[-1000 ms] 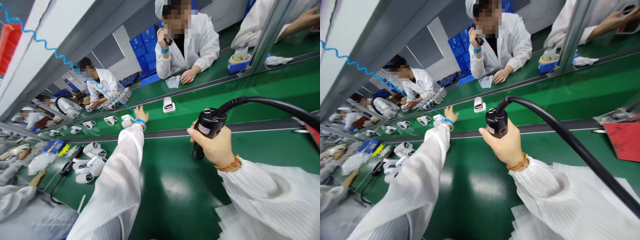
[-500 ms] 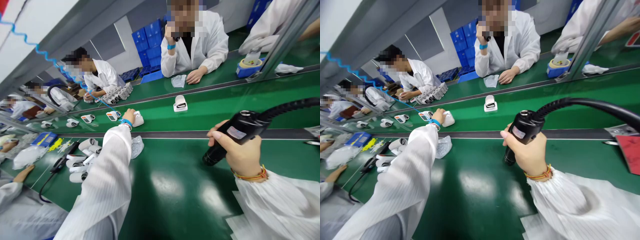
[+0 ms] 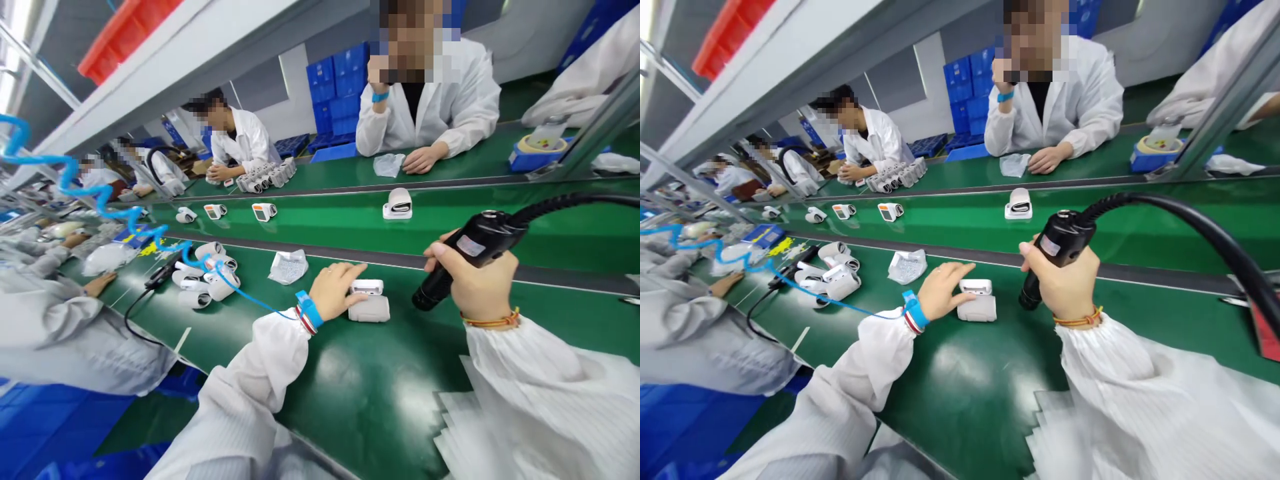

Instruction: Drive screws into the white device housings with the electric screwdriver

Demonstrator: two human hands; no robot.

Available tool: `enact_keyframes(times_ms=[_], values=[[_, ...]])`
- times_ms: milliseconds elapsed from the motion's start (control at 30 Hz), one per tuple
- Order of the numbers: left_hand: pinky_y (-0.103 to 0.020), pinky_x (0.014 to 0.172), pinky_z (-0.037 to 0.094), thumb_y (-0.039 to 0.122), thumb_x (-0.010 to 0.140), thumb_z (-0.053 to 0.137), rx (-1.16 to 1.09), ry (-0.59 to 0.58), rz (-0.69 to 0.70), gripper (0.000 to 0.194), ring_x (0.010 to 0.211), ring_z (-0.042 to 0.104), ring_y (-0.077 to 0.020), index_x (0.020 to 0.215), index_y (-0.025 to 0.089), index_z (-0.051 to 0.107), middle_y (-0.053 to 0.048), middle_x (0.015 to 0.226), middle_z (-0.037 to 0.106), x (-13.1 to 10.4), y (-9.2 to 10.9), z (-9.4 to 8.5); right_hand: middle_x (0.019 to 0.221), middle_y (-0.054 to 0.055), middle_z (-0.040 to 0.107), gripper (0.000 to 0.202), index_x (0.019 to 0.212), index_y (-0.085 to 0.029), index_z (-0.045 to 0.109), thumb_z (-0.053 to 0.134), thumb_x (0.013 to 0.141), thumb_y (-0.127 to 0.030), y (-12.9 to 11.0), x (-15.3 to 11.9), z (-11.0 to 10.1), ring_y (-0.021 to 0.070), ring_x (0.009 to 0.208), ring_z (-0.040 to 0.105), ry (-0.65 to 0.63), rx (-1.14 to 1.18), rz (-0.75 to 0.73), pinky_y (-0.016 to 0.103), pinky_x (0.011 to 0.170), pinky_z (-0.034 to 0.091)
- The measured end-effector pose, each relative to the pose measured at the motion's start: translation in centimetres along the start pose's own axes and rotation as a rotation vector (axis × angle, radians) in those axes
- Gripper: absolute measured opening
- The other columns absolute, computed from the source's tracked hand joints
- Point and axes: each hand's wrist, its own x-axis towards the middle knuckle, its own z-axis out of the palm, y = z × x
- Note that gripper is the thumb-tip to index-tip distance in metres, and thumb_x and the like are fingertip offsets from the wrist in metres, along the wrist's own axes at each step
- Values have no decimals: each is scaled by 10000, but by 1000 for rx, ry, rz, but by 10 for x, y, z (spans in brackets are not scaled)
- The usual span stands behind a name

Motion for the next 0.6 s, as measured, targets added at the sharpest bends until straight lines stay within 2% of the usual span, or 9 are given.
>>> enact_keyframes(times_ms=[67,133,233,300,367,467,600], values=[[-316,916,415,498,849,501,21,50,-181,506,1103,509,-205,1259,206,447,-76,1197,554,-10,-20,-8,555,-8,581,173,710,-190,581,705,665,-303,0,-1,1,161,490,547,-5,7,-5,328,530,464],[-329,913,401,426,889,456,133,40,-431,352,1083,516,-207,1157,211,535,-76,1151,586,-20,-48,-14,552,-10,583,182,725,-190,581,708,662,-304,-1,-3,2,162,492,551,-2,9,-6,333,547,468],[-432,857,387,329,866,492,263,-7,-645,251,1045,517,-297,1011,176,628,-135,1047,628,-31,-85,-14,551,-10,583,179,714,-187,582,710,663,-301,-2,-4,3,156,493,549,-5,7,-21,331,561,467],[-464,825,374,304,841,519,289,-34,-687,218,1044,504,-336,936,168,660,-154,1005,641,-35,-99,-6,554,-10,583,174,710,-186,583,710,663,-295,-2,-4,3,152,490,545,-8,10,-32,328,556,465],[-465,819,355,292,842,508,302,-52,-709,203,1039,502,-333,885,180,671,-142,984,652,-37,-105,3,559,-12,584,175,713,-188,582,712,660,-292,-1,-4,3,153,487,544,-5,13,-38,325,538,462],[-459,838,319,291,856,479,305,-45,-726,210,1023,509,-307,870,193,664,-119,977,660,-37,-104,10,557,-16,583,175,723,-194,580,710,657,-291,-1,-4,2,156,482,544,-1,27,-40,322,509,458],[-453,869,269,347,880,442,301,-11,-722,251,1026,503,-289,867,204,648,-98,994,662,-42,-103,9,536,-9,567,144,691,-194,593,704,665,-283,-3,-4,2,161,463,531,-14,24,-38,326,488,442]])
